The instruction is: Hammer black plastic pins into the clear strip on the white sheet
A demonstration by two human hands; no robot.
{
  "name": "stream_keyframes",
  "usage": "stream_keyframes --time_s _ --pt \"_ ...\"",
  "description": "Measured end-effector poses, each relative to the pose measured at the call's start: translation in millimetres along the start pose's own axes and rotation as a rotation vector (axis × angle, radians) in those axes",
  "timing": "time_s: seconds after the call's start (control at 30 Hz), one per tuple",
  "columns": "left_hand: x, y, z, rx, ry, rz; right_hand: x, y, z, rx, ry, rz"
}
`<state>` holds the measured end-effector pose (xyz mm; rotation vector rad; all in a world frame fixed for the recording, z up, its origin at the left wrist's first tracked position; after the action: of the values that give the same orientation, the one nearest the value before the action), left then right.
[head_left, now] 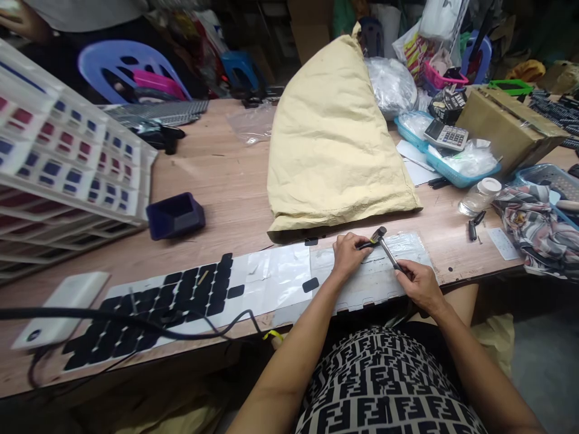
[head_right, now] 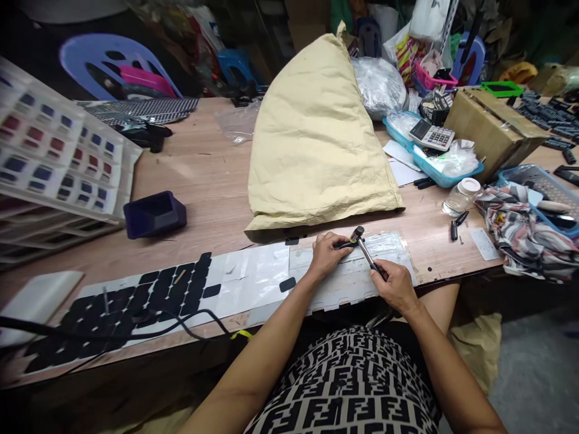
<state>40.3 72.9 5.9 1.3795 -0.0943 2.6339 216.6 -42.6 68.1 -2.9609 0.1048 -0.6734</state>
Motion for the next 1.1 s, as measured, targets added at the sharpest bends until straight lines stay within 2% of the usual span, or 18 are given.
stream_keyframes --time_s 0.2,0.37,0.47,0.6,0.67,0.77,0.9,1.0,1.1 --pt "1.5 0 1 0.007 -0.016 -0.01 -8 -1 -10 0.056 0.003 -0.013" --pt "2.8 1 3 0.021 -0.012 -0.023 -12 -4 0 0.02 0.025 -0.042" --pt "3.3 1 5 0.001 -0.003 -0.017 7 -7 11 -0.004 -0.001 0.023" --pt "1.2 -1 3 -0.015 -0.026 -0.036 46 -9 34 -0.045 0.02 0.196" --pt "2.3 4 2 -0.043 -0.033 -0.048 59 -9 49 -0.084 -0.038 0.262" --pt "10.5 29 12 -0.184 -0.026 -0.049 66 -8 68 -0.125 -0.186 0.324" --pt "18.6 95 37 -0.494 -0.07 -0.087 62 -8 76 -0.125 -0.173 0.309" --pt "11.2 140 48 -0.657 -0.183 -0.113 61 -7 77 -0.113 -0.143 0.308" --pt "-5.1 163 50 -0.737 -0.311 -0.087 63 -7 78 -0.11 -0.13 0.33"
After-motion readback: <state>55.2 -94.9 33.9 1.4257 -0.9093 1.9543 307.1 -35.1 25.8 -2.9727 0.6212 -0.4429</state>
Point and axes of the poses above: each hand's wrist, its own y-axis away from the middle knuckle, its own x-axis out of the back of the hand, z = x × y, the point moved 10 cm from there along -y, towards the middle knuckle, and after that the axes turned 14 degrees about -y, right-handed, at the moved point
